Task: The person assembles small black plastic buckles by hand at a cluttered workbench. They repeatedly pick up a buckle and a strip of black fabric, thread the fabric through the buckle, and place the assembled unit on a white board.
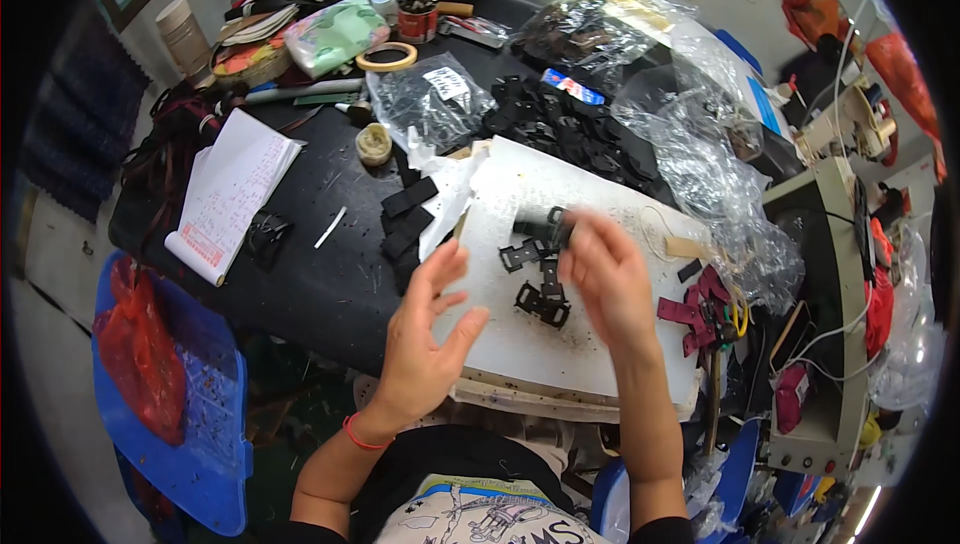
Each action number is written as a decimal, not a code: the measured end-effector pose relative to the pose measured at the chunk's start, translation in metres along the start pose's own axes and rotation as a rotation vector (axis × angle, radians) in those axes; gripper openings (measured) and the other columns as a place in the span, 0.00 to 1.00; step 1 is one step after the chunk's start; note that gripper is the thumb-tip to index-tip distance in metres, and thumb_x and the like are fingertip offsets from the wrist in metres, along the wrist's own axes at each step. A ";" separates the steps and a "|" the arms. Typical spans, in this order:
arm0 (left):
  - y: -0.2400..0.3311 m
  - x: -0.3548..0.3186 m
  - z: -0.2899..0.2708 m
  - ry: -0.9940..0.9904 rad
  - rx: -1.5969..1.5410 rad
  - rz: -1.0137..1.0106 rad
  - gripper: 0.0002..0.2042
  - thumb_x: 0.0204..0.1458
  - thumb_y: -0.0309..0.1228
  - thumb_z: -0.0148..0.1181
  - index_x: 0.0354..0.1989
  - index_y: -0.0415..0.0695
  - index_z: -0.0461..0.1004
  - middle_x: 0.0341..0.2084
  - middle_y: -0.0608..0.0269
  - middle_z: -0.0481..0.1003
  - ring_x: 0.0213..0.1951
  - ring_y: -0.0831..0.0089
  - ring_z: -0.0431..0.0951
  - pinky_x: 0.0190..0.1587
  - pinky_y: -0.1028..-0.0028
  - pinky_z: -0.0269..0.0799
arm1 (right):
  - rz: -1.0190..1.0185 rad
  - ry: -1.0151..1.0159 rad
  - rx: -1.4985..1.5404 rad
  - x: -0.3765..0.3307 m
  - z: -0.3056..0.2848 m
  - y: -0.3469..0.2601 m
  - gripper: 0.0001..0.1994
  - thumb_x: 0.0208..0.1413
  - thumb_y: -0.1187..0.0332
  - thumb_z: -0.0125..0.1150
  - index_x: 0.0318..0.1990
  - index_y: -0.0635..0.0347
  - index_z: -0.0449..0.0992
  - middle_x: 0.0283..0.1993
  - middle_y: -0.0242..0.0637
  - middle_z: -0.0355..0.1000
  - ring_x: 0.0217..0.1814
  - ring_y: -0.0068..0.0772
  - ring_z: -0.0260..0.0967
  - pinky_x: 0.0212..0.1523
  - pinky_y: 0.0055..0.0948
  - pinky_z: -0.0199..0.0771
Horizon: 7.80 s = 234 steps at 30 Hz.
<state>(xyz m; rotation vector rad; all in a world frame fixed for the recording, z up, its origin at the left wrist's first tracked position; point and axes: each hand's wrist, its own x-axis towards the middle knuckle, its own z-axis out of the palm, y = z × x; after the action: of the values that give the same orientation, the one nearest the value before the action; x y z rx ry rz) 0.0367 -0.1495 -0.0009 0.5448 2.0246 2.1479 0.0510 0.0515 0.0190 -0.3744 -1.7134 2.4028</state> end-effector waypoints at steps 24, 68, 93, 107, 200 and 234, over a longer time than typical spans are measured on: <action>0.008 -0.007 0.030 -0.155 0.242 -0.059 0.15 0.60 0.33 0.49 0.25 0.36 0.71 0.10 0.58 0.70 0.13 0.66 0.72 0.18 0.70 0.65 | -0.243 0.116 -0.653 -0.069 0.018 0.014 0.06 0.50 0.76 0.62 0.35 0.65 0.76 0.29 0.38 0.73 0.27 0.24 0.71 0.28 0.21 0.69; 0.017 -0.006 -0.030 -0.508 -0.202 -0.778 0.11 0.56 0.33 0.43 0.31 0.38 0.69 0.24 0.70 0.66 0.30 0.84 0.65 0.35 0.77 0.69 | -0.600 -0.453 -0.922 -0.069 0.022 0.010 0.13 0.43 0.76 0.67 0.39 0.65 0.75 0.33 0.39 0.71 0.30 0.34 0.69 0.30 0.28 0.71; 0.008 0.043 -0.042 0.116 0.095 -0.108 0.08 0.49 0.20 0.60 0.38 0.35 0.76 0.31 0.64 0.77 0.32 0.83 0.75 0.33 0.83 0.68 | -0.411 -0.050 -0.584 -0.076 0.045 0.005 0.08 0.46 0.81 0.64 0.35 0.64 0.76 0.34 0.39 0.71 0.23 0.20 0.64 0.27 0.18 0.67; 0.023 -0.002 -0.015 -0.082 -0.259 -0.240 0.11 0.59 0.27 0.52 0.44 0.34 0.74 0.34 0.61 0.77 0.37 0.81 0.75 0.42 0.79 0.73 | -0.115 0.144 -0.289 -0.069 0.069 0.012 0.06 0.51 0.78 0.61 0.38 0.65 0.74 0.32 0.33 0.71 0.27 0.17 0.68 0.28 0.17 0.69; -0.003 -0.022 -0.004 0.015 0.173 -0.106 0.06 0.56 0.26 0.53 0.37 0.36 0.71 0.25 0.61 0.75 0.26 0.81 0.74 0.27 0.78 0.69 | -0.247 -0.026 -0.687 -0.057 0.063 0.033 0.03 0.53 0.75 0.59 0.32 0.65 0.73 0.24 0.37 0.68 0.21 0.25 0.65 0.22 0.24 0.65; 0.000 -0.030 -0.018 -0.293 -0.542 -0.426 0.18 0.60 0.22 0.45 0.58 0.31 0.61 0.50 0.50 0.69 0.47 0.69 0.74 0.53 0.73 0.72 | -0.616 0.134 -1.001 -0.065 0.049 0.042 0.10 0.49 0.74 0.64 0.23 0.62 0.68 0.18 0.36 0.60 0.14 0.34 0.56 0.15 0.31 0.55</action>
<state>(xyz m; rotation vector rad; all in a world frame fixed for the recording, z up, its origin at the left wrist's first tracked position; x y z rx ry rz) 0.0586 -0.1771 -0.0060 0.2898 1.2000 2.0691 0.0984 -0.0250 0.0011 -0.0742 -2.3799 0.9793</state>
